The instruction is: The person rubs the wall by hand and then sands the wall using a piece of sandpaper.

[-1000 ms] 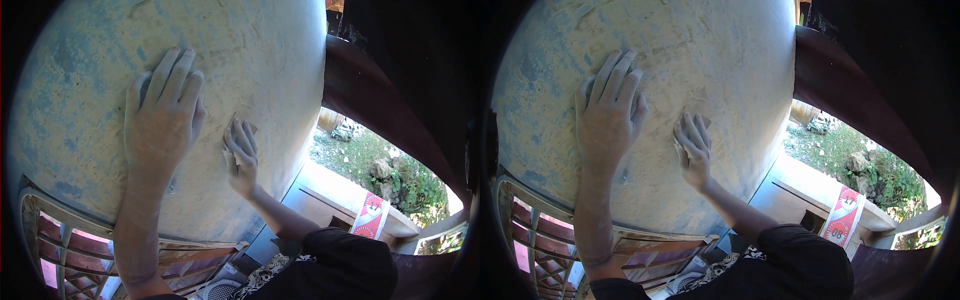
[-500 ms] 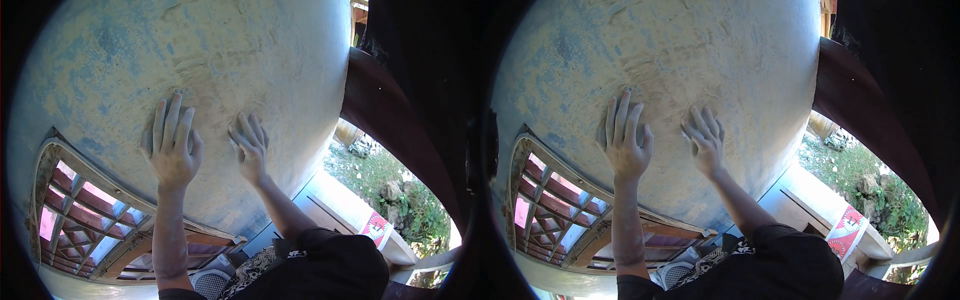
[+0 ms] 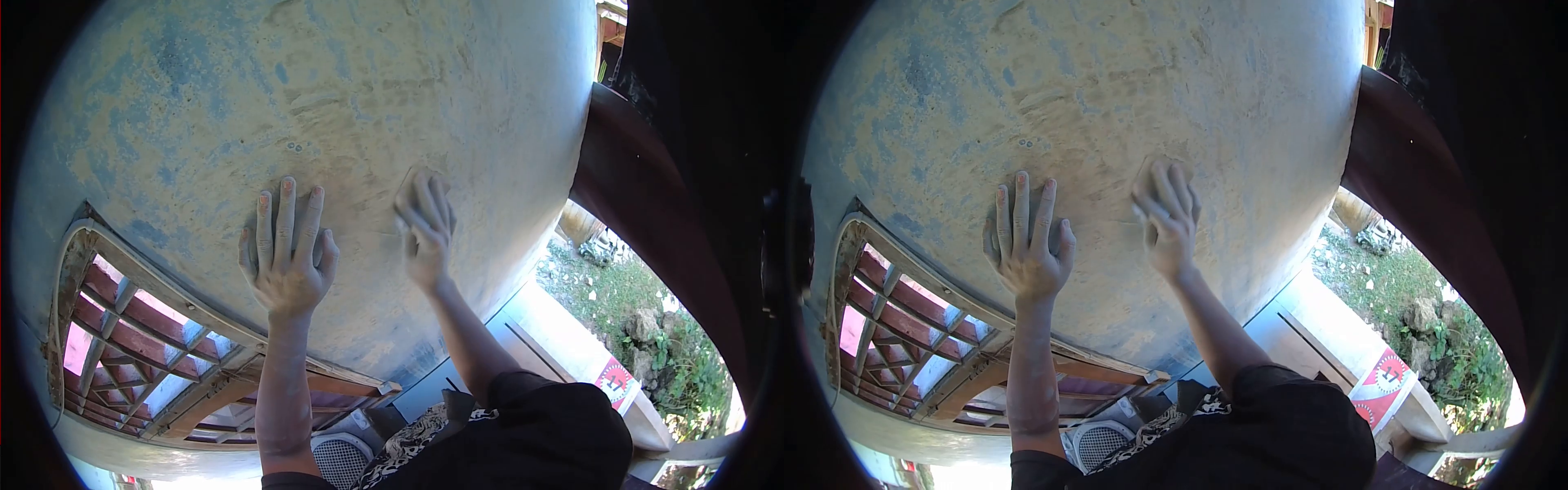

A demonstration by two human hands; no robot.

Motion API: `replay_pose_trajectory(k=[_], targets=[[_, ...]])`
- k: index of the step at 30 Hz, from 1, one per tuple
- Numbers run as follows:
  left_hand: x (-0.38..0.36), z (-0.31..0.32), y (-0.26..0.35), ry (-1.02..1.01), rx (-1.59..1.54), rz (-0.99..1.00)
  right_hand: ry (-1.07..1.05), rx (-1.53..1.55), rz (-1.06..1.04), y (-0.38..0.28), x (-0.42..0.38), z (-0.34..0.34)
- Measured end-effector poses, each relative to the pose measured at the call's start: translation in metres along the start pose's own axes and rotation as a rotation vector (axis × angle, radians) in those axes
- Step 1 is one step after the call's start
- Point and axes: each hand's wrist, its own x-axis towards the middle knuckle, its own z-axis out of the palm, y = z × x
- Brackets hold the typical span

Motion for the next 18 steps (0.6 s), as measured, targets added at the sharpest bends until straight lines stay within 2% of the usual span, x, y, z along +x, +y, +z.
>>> replay_pose_trajectory(k=[1, 3, 7, 9, 12, 13, 14, 16, 18], targets=[[0.0, 0.0, 0.001, -0.009, -0.001, 0.0, -0.007, 0.0, 0.007, -0.005, 0.011, -0.004], [0.001, 0.001, 0.003, 0.02, -0.005, -0.009, 0.013, 0.037, 0.216, -0.015, 0.031, -0.015], [0.0, 0.001, 0.001, 0.038, -0.032, 0.018, 0.001, 0.026, 0.194, -0.037, 0.015, -0.015], [0.001, -0.004, 0.0, 0.001, -0.026, 0.031, -0.266, 0.07, 0.08, -0.047, 0.007, -0.029], [-0.001, -0.003, -0.002, 0.013, -0.051, 0.035, -0.14, 0.008, -0.035, 0.008, -0.006, -0.018], [-0.001, -0.002, -0.002, 0.015, -0.049, 0.036, -0.061, 0.034, 0.072, 0.018, 0.001, -0.018], [-0.001, -0.002, -0.001, 0.022, -0.054, 0.032, -0.059, 0.034, 0.072, 0.023, 0.004, -0.016], [0.0, -0.001, 0.001, 0.031, -0.06, 0.026, 0.005, 0.066, 0.297, 0.016, 0.021, -0.023], [0.0, 0.001, 0.001, 0.061, -0.063, 0.029, -0.005, 0.026, 0.265, -0.003, 0.018, -0.01]])
